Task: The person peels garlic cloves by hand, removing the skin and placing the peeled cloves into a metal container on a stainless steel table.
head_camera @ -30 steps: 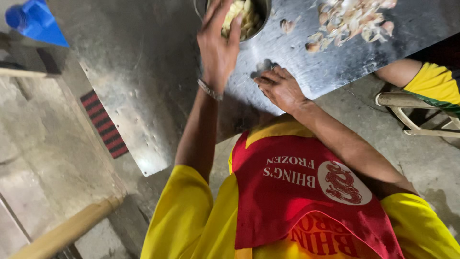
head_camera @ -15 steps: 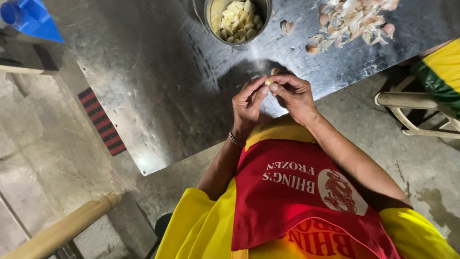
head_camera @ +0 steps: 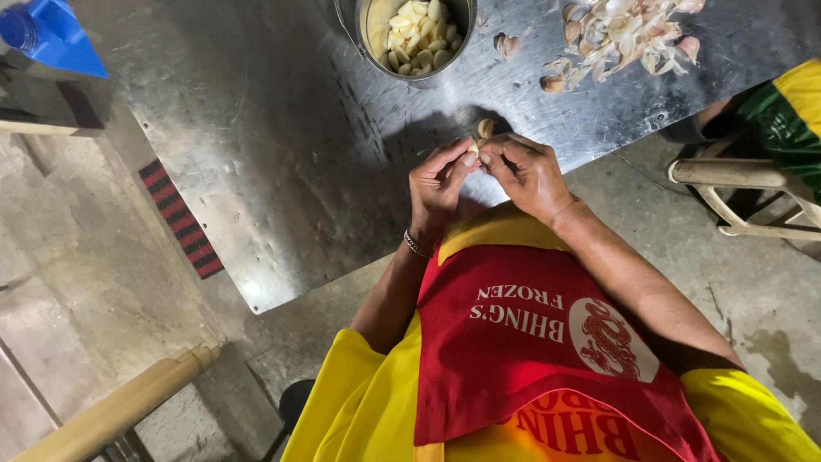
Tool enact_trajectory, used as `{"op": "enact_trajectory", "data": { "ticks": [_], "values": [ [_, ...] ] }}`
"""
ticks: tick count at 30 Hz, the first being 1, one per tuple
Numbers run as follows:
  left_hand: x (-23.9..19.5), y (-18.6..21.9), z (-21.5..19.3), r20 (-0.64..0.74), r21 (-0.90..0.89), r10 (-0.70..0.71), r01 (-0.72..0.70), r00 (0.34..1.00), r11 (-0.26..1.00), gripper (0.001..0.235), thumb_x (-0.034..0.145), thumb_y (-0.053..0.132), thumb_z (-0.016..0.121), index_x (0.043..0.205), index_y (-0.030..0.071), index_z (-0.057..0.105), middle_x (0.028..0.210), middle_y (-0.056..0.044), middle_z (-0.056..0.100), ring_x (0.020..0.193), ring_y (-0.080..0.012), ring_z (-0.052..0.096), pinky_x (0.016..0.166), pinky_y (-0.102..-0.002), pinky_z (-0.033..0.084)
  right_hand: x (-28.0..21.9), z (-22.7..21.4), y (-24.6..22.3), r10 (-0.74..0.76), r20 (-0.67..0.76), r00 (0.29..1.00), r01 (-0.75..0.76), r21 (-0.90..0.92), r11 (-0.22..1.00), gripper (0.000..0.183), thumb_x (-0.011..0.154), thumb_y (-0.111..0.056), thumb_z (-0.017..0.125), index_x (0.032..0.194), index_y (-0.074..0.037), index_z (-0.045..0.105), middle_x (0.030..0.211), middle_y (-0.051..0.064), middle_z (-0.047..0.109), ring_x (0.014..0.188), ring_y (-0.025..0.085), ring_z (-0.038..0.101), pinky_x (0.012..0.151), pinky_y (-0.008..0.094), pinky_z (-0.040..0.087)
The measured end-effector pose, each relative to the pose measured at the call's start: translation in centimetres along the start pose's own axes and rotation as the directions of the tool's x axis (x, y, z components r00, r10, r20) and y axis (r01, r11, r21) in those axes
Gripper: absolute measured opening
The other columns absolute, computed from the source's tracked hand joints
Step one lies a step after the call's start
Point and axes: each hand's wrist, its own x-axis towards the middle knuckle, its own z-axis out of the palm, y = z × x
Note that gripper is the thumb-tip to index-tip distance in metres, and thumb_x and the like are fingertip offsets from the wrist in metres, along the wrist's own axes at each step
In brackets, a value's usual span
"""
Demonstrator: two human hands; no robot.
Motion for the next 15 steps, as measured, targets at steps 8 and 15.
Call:
{"op": "enact_trajectory", "data": {
  "ticks": [8, 15],
  "values": [
    [0.0, -0.5, -0.4, 0.025, 0.005, -0.025, 0.025, 0.999, 1.0, 0.028, 0.099, 0.003, 0.072, 0.127, -0.002, 0.07, 0.121, -0.012, 0.073, 0.102, -0.0152, 0.072, 0.09, -0.028, 0.061, -0.2, 0.4, 1.6, 0.05, 0.124, 0.991, -0.052, 0.007, 0.999, 0.008, 0.104, -0.005, 0.063, 0.107, 0.002, 0.061, 0.104, 0.017, 0.067, 0.089, 0.029, 0.072, 0.076, 0.039, 0.058],
    [0.3, 0.1, -0.3, 0.114, -0.06, -0.099, 0.106, 0.989, 0.993, 0.029, 0.099, 0.004, 0.072, 0.128, -0.001, 0.068, 0.111, -0.009, 0.076, 0.099, -0.0133, 0.071, 0.089, -0.028, 0.059, -0.6, 0.3, 2.3, 0.017, 0.179, 0.984, -0.027, 0.054, 0.998, 0.014, 0.102, -0.005, 0.06, 0.114, 0.002, 0.054, 0.106, 0.016, 0.066, 0.092, 0.029, 0.07, 0.078, 0.04, 0.057]
  ]
}}
